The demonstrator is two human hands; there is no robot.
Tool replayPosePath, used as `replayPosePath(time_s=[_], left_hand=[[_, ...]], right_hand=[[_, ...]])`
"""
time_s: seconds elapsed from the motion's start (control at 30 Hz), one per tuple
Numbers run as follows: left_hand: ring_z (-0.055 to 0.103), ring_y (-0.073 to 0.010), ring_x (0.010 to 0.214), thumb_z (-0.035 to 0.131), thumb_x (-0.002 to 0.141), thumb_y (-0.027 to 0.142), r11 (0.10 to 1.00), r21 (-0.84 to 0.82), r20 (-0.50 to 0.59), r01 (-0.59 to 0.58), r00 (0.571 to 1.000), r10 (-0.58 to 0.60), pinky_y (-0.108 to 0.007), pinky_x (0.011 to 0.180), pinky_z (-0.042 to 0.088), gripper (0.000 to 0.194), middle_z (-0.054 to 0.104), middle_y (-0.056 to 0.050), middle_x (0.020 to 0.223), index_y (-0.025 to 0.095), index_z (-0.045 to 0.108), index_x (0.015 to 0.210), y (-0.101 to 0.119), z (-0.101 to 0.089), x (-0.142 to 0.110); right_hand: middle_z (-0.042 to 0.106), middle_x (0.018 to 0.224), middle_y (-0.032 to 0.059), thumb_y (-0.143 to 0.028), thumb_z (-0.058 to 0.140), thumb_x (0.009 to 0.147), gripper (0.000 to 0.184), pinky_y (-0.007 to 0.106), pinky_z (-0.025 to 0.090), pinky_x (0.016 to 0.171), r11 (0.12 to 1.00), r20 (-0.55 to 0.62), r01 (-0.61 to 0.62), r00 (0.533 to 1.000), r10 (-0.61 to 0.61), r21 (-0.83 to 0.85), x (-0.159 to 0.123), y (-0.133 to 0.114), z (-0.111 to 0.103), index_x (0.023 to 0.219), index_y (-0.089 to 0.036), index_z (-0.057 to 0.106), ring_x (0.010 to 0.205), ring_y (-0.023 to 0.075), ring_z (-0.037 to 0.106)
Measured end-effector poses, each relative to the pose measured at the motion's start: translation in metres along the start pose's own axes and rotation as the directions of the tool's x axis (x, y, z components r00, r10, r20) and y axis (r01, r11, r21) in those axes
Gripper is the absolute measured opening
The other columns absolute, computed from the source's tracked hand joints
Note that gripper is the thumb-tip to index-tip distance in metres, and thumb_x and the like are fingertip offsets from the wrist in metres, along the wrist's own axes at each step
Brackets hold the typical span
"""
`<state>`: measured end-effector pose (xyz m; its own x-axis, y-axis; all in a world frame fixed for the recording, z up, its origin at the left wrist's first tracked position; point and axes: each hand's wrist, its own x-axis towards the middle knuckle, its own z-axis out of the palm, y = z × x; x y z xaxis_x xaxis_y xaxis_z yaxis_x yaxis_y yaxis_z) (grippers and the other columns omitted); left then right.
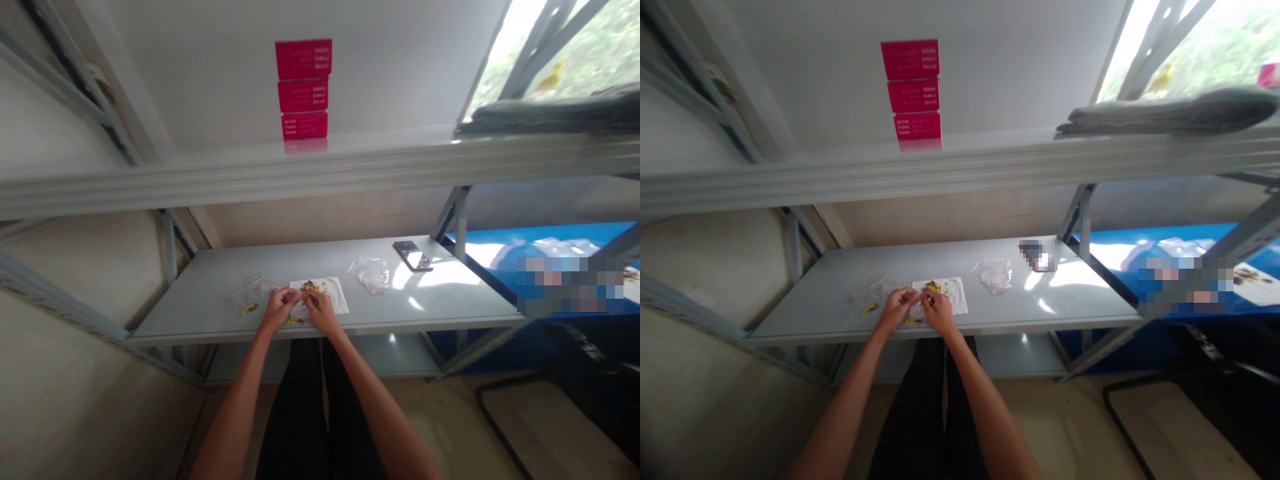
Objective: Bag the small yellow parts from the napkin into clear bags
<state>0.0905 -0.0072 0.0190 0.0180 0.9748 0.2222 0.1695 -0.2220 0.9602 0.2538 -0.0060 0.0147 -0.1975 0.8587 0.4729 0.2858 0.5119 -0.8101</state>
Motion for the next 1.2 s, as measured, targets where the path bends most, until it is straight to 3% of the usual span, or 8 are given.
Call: replayPosePath(time_s=[0.2,0.3,0.4,0.53,0.73,0.9,1.03,1.2], left_hand=[[0.065,-0.0186,0.076,0.073,0.08,0.055,0.999,0.039,0.0,-0.033,0.999,0.033,-0.027,0.074,0.049,0.039,0.071,-0.004,0.079,0.015,0.071,0.08,0.001,0.0,-0.001],[0.065,-0.0182,0.075,0.075,0.079,0.051,1.0,0.0,-0.044,-0.017,0.999,0.017,-0.027,0.072,0.049,0.037,0.072,-0.005,0.081,0.015,0.073,0.084,0.001,0.0,-0.002],[0.065,-0.0181,0.073,0.077,0.076,0.049,0.999,-0.042,-0.072,0.02,0.997,-0.023,-0.027,0.071,0.049,0.036,0.074,-0.005,0.081,0.015,0.075,0.086,-0.002,0.0,-0.001],[0.062,-0.0172,0.067,0.077,0.073,0.046,0.998,-0.043,-0.147,0.035,0.988,-0.041,-0.027,0.067,0.048,0.031,0.071,-0.003,0.07,0.015,0.075,0.074,-0.005,-0.001,-0.002],[0.062,-0.0174,0.064,0.076,0.074,0.045,0.999,0.03,-0.194,-0.018,0.981,0.024,-0.027,0.064,0.048,0.029,0.071,-0.003,0.066,0.016,0.075,0.07,0.005,0.0,-0.006],[0.067,-0.0204,0.065,0.081,0.069,0.045,1.0,-0.006,-0.196,0.026,0.98,-0.027,-0.03,0.066,0.052,0.03,0.076,-0.007,0.07,0.016,0.08,0.077,0.005,0.001,-0.007],[0.069,-0.0206,0.066,0.08,0.073,0.047,0.999,-0.048,-0.213,0.02,0.976,-0.03,-0.032,0.069,0.054,0.035,0.077,-0.008,0.072,0.014,0.082,0.086,-0.001,-0.001,-0.006],[0.07,-0.0172,0.068,0.07,0.084,0.054,0.995,-0.101,-0.245,-0.021,0.97,-0.005,-0.031,0.076,0.055,0.046,0.078,-0.006,0.076,0.014,0.079,0.106,0.003,-0.015,-0.009]], right_hand=[[0.068,0.071,0.0029,-0.032,0.05,0.095,0.028,0.026,0.037,0.062,1.0,0.019,-0.022,1.0,0.022,-0.017,-0.001,-0.003,-0.001,0.079,-0.019,0.07,0.062,0.0154,0.055],[0.068,0.072,0.003,-0.038,0.051,0.096,0.028,0.026,0.037,0.061,0.998,-0.022,-0.064,0.998,0.064,0.008,0.0,-0.003,0.0,0.087,-0.019,0.071,0.061,0.0154,0.055],[0.066,0.07,0.0021,-0.04,0.051,0.096,0.03,0.026,0.039,0.062,0.992,-0.082,-0.087,0.992,0.094,0.087,-0.002,-0.001,-0.002,0.082,-0.02,0.068,0.062,0.0156,0.055],[0.063,0.067,0.0014,-0.04,0.053,0.094,0.031,0.026,0.04,0.062,0.982,-0.128,-0.098,0.985,0.119,0.16,-0.004,-0.002,-0.003,0.076,-0.019,0.068,0.063,0.0157,0.056],[0.069,0.074,0.0033,-0.046,0.056,0.094,0.034,0.026,0.042,0.062,0.988,-0.066,-0.078,0.994,0.087,0.135,-0.002,-0.005,-0.004,0.085,-0.018,0.073,0.064,0.0151,0.056],[0.061,0.062,0.0016,-0.057,0.05,0.096,0.051,0.026,0.037,0.057,0.992,-0.029,-0.08,0.996,0.083,0.1,-0.002,-0.003,-0.004,0.068,-0.019,0.069,0.057,0.0138,0.05],[0.064,0.064,0.0026,-0.065,0.049,0.095,0.057,0.027,0.042,0.06,0.977,-0.05,-0.123,0.99,0.134,0.175,-0.002,-0.004,-0.006,0.069,-0.019,0.069,0.061,0.0161,0.055],[0.072,0.08,0.0072,-0.06,0.037,0.102,0.06,0.029,0.048,0.072,0.956,-0.215,-0.122,0.959,0.183,0.267,0.001,-0.008,-0.011,0.067,-0.019,0.065,0.077,0.0189,0.064]])
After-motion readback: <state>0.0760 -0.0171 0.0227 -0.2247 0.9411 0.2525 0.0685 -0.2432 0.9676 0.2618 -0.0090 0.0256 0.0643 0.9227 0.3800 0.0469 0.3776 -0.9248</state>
